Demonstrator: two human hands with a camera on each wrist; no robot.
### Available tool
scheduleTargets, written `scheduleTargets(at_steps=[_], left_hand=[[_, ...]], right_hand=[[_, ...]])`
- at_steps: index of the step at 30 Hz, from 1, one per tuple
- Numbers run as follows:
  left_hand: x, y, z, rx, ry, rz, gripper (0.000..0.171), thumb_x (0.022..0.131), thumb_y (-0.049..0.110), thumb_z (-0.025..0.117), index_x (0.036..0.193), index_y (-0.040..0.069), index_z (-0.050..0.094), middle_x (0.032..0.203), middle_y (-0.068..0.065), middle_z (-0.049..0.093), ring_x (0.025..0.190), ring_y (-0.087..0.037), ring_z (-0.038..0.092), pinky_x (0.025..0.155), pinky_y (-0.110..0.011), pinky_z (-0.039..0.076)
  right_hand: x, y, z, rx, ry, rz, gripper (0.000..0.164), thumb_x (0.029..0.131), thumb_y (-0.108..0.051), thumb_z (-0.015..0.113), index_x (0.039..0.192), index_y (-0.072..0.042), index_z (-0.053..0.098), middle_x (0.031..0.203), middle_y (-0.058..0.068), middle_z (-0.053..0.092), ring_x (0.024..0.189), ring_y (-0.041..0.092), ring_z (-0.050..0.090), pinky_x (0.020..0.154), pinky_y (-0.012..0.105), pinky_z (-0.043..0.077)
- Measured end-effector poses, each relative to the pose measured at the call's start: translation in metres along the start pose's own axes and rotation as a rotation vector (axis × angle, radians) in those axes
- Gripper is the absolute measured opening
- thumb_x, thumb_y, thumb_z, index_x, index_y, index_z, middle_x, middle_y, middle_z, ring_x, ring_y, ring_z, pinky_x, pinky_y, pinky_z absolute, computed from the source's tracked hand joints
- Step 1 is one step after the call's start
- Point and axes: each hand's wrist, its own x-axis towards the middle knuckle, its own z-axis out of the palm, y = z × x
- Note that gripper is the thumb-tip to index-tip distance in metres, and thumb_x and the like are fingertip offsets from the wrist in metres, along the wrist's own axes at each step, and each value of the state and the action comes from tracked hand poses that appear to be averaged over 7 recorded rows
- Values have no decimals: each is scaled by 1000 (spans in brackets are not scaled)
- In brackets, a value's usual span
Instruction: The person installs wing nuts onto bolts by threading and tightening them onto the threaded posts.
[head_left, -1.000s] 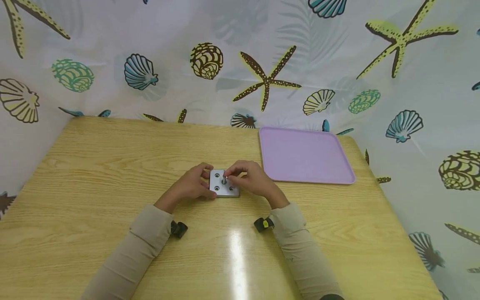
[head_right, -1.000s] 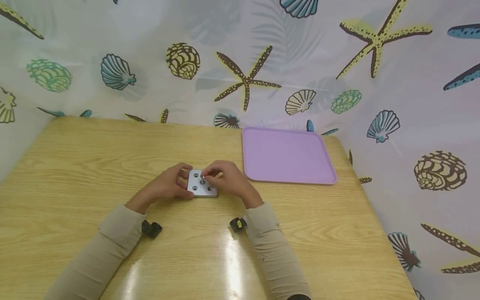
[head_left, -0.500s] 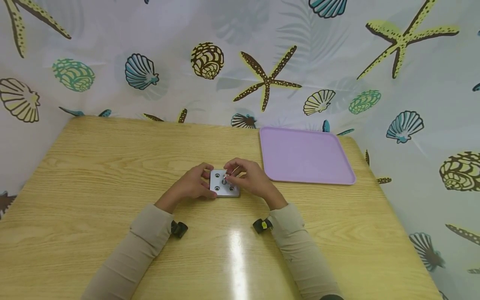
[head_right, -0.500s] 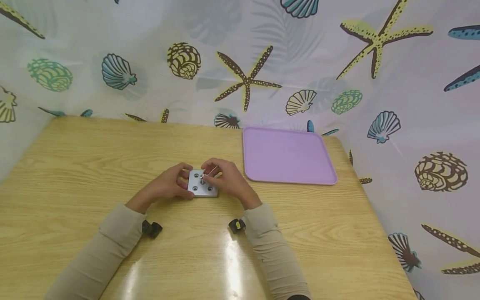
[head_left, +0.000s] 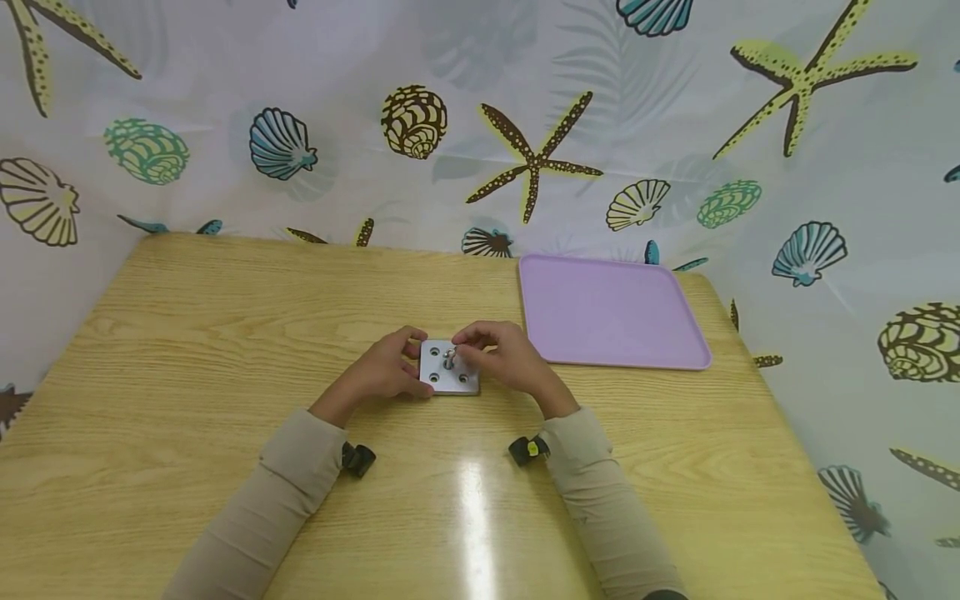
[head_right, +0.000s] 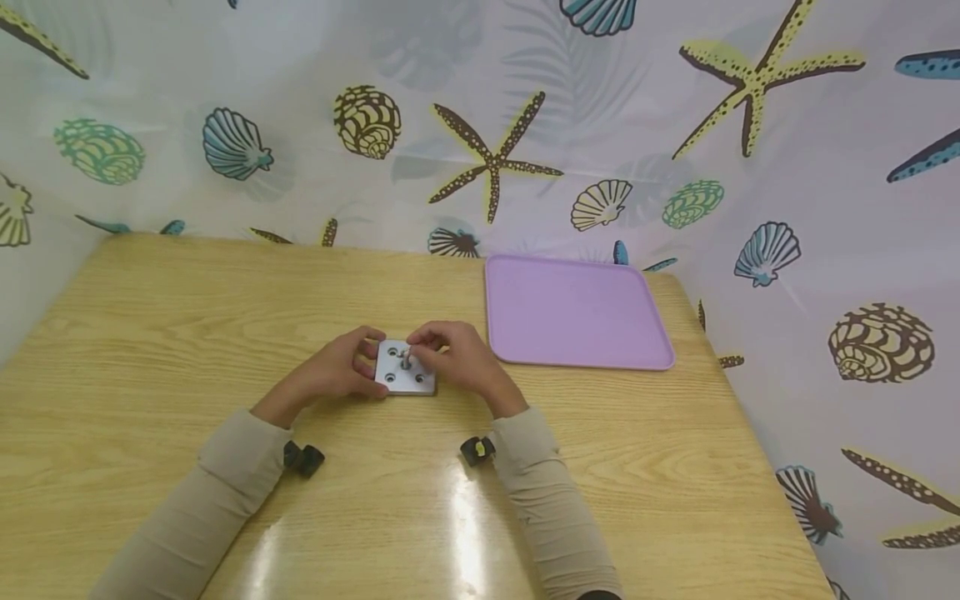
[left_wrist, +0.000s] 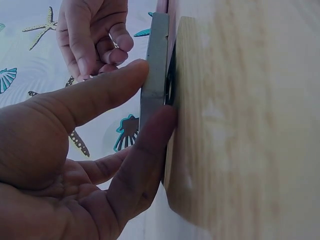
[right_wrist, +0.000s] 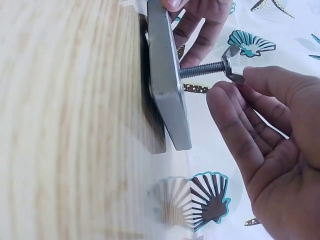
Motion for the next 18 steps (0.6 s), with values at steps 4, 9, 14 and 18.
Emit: scheduleTargets(at_steps=[4,9,14,18], left_hand=[[0,1,0,-2,-3,-10,84,80,8,83,149,9,36,136,-16,50,110,-27,62,75,-28,57],[-1,2,0,-7,-7,-9,83,80,7,83,149,9,36,135,-16,50,110,-27,61,74,-27,57],[0,2,0,-13,-8,-4,83,80,7,83,149,9,36,135,-16,50,110,-27,61,74,-28,58],[0,1,-1,-12,-7,-2,84,80,7,83,149,9,36,136,-16,50,111,-28,61,74,-28,58]], right_hand=[[-1,0,-1,27,-4,24,17,98,-12,63,106,0,72,99,16,74,82,14,68,69,21,56],[-1,1,0,49,-11,36,18,99,-13,63,105,1,72,98,18,73,83,15,68,70,22,58],[-1,0,-2,56,-20,46,17,98,-14,63,104,1,72,95,17,73,80,16,68,70,25,59],[-1,0,-2,79,-31,54,15,98,-12,64,102,1,72,93,18,72,79,15,68,70,29,61]])
